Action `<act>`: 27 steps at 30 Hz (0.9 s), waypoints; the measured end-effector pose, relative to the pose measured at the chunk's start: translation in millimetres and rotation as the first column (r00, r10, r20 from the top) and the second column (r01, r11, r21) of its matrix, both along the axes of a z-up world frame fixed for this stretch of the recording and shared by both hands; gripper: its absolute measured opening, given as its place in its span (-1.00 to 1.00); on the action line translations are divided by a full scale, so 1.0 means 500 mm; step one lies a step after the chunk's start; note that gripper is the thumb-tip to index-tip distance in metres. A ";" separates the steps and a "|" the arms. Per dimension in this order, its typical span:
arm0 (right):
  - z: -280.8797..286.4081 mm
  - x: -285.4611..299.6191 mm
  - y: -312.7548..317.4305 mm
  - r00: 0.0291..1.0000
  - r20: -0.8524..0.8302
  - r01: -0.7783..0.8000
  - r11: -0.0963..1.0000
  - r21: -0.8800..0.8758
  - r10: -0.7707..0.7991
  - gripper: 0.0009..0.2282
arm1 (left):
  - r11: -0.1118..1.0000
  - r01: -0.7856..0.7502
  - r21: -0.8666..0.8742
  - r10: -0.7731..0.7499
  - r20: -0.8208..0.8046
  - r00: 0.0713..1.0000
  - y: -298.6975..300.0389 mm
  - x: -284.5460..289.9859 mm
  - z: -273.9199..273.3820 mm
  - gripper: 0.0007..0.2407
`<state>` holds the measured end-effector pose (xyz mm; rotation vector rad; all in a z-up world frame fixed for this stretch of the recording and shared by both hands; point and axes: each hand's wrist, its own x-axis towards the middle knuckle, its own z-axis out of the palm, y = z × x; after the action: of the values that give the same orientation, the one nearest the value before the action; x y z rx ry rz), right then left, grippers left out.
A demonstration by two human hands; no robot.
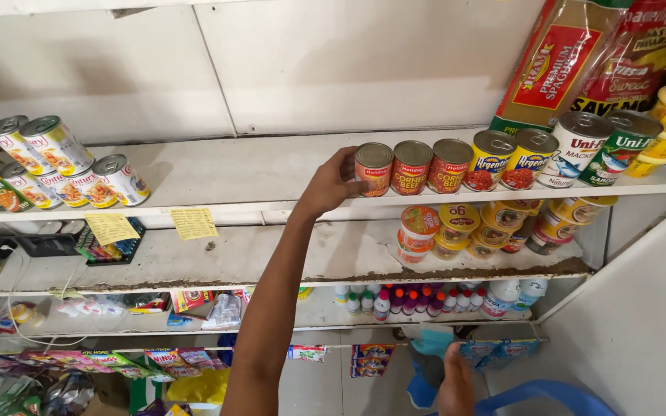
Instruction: Cleaning canned food items with a cloth and placing them on a shelf.
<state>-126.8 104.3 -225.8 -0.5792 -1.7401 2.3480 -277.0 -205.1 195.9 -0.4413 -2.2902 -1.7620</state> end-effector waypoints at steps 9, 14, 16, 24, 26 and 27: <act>0.291 0.048 -0.049 0.949 0.178 -0.226 0.955 -0.192 0.261 -0.33 | 0.999 0.018 -0.028 -0.018 -0.008 1.000 0.006 0.015 0.013 -0.32; 0.207 0.029 -0.035 0.977 0.071 -0.189 0.974 -0.127 0.199 -0.42 | 0.998 -0.015 -0.064 0.016 0.008 1.000 0.009 0.016 0.011 -0.35; 0.119 -0.001 -0.016 0.973 0.104 -0.200 0.977 -0.069 0.206 -0.41 | 0.998 -0.023 -0.060 0.024 0.007 1.000 0.010 0.018 0.014 -0.33; -0.199 -0.050 0.050 0.722 -0.532 0.235 0.567 0.790 0.442 -0.41 | 0.992 -0.107 -0.065 0.101 -0.092 0.991 0.012 -0.012 -0.017 -0.28; -0.229 -0.076 0.052 0.621 -0.632 -0.045 0.826 0.562 0.464 -0.57 | 0.985 -0.152 -0.077 0.146 -0.071 0.987 0.013 -0.011 -0.015 -0.24; -0.233 -0.080 0.060 0.618 -0.633 -0.047 0.825 0.563 0.466 -0.57 | 0.985 -0.155 -0.077 0.149 -0.073 0.986 0.012 -0.011 -0.016 -0.24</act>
<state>-166.9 134.1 -342.4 0.7189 -1.9092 1.6965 -282.6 -199.1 187.7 -0.3248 -2.2899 -1.5627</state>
